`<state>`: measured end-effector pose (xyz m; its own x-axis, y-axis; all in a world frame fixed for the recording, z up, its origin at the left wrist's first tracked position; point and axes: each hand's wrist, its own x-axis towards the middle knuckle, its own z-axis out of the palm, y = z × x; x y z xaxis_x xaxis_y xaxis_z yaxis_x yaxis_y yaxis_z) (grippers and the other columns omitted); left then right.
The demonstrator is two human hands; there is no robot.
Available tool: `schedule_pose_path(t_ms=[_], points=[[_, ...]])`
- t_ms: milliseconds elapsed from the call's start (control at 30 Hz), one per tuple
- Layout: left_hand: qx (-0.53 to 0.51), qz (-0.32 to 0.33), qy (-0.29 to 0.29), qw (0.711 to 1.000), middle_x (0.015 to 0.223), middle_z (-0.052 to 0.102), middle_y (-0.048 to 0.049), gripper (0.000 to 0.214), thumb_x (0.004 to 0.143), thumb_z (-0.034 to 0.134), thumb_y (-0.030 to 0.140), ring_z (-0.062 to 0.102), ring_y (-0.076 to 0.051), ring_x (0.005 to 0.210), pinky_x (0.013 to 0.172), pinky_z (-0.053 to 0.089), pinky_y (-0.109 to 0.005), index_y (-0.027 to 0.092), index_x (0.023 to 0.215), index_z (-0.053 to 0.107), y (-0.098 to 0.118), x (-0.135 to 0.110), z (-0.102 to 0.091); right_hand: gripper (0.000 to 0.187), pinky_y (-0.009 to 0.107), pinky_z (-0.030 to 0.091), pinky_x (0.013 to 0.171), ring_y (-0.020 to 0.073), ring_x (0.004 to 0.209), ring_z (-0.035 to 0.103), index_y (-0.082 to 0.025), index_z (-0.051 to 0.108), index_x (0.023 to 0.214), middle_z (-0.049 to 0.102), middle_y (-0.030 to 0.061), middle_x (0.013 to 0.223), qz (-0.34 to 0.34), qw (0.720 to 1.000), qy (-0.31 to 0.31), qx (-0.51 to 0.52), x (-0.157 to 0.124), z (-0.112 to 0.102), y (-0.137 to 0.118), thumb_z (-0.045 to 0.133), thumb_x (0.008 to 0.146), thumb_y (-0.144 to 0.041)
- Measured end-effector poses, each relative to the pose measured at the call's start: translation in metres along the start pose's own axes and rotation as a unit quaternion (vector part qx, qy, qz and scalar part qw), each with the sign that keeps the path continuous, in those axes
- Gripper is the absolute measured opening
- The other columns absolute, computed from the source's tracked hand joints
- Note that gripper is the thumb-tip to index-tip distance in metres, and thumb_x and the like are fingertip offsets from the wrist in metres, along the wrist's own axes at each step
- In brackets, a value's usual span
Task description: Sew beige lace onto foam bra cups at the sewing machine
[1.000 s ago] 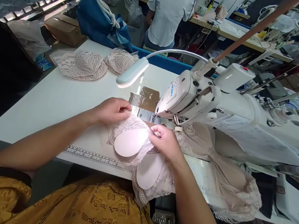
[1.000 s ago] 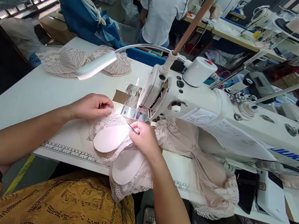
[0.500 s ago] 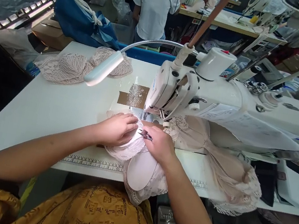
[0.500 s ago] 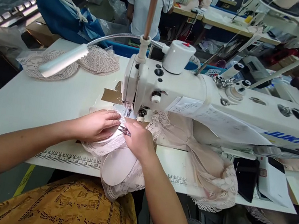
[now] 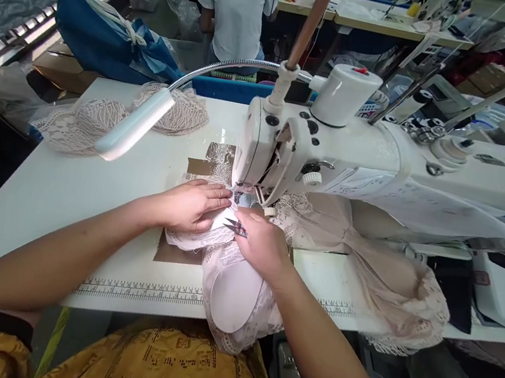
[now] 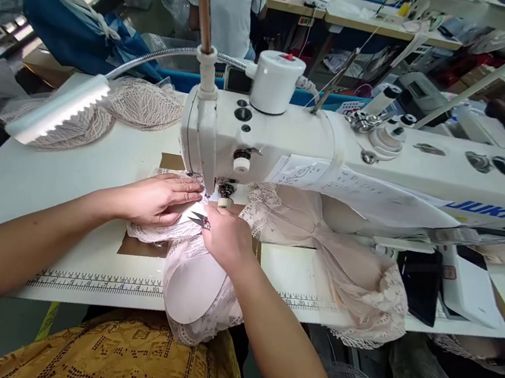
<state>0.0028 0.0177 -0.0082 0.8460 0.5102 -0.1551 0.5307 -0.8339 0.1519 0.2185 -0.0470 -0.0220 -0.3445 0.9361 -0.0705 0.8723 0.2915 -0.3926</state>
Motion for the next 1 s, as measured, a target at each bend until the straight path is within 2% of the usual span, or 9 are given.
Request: schedule_pose_path(t_ms=[267, 467, 567, 700, 867, 1000], points=[[0.002, 0.025, -0.01, 1.0, 0.151, 0.042, -0.0143, 0.062, 0.084, 0.049, 0.026, 0.04, -0.03, 0.14, 0.112, 0.033, -0.046, 0.012, 0.144, 0.045, -0.007, 0.006, -0.005, 0.04, 0.029, 0.048, 0.077, 0.022, 0.099, 0.065, -0.024, 0.062, 0.126, 0.072, 0.0058, 0.11, 0.017, 1.0, -0.014, 0.002, 0.001, -0.001, -0.002, 0.059, 0.086, -0.023], [0.016, -0.006, 0.071, 0.997, 0.144, 0.051, -0.0174, 0.051, 0.088, 0.046, 0.021, 0.044, -0.034, 0.135, 0.111, 0.03, -0.056, 0.011, 0.138, 0.051, 0.006, -0.001, 0.005, 0.039, 0.029, 0.046, 0.07, 0.0218, 0.092, 0.065, -0.025, 0.062, 0.127, 0.072, 0.0048, 0.104, -0.005, 1.0, -0.007, -0.017, 0.0, 0.001, 0.001, 0.058, 0.088, -0.025], [0.014, 0.014, 0.103, 0.995, 0.138, 0.056, -0.019, 0.045, 0.091, 0.045, 0.02, 0.048, -0.034, 0.13, 0.109, 0.032, -0.056, 0.009, 0.133, 0.055, 0.013, -0.003, 0.009, 0.039, 0.028, 0.045, 0.07, 0.0214, 0.092, 0.065, -0.025, 0.062, 0.127, 0.072, 0.0047, 0.103, -0.005, 1.0, -0.011, -0.023, 0.0, 0.001, 0.002, 0.058, 0.088, -0.027], [-0.018, 0.02, 0.132, 0.991, 0.133, 0.059, -0.0195, 0.04, 0.098, 0.04, 0.028, 0.055, -0.031, 0.123, 0.107, 0.037, -0.05, 0.008, 0.126, 0.059, 0.018, -0.003, 0.014, 0.042, 0.028, 0.044, 0.068, 0.0215, 0.089, 0.065, -0.025, 0.061, 0.129, 0.071, 0.0047, 0.101, -0.003, 0.999, -0.017, -0.029, 0.001, 0.001, 0.002, 0.057, 0.088, -0.027], [-0.04, 0.008, 0.143, 0.989, 0.135, 0.056, -0.0204, 0.042, 0.097, 0.045, 0.035, 0.053, -0.033, 0.125, 0.107, 0.038, -0.052, 0.009, 0.126, 0.059, 0.017, -0.002, 0.021, 0.043, 0.028, 0.044, 0.068, 0.0212, 0.088, 0.065, -0.026, 0.061, 0.13, 0.071, 0.0044, 0.101, -0.003, 1.0, -0.013, -0.027, 0.0, 0.003, 0.004, 0.056, 0.087, -0.024], [-0.039, 0.007, 0.144, 0.989, 0.138, 0.054, -0.0206, 0.045, 0.099, 0.041, 0.038, 0.053, -0.034, 0.125, 0.106, 0.037, -0.053, 0.009, 0.129, 0.057, 0.016, -0.002, 0.024, 0.041, 0.029, 0.045, 0.071, 0.0219, 0.09, 0.065, -0.025, 0.062, 0.128, 0.071, 0.005, 0.104, -0.002, 1.0, -0.013, -0.022, 0.001, 0.003, 0.004, 0.055, 0.088, -0.025]])
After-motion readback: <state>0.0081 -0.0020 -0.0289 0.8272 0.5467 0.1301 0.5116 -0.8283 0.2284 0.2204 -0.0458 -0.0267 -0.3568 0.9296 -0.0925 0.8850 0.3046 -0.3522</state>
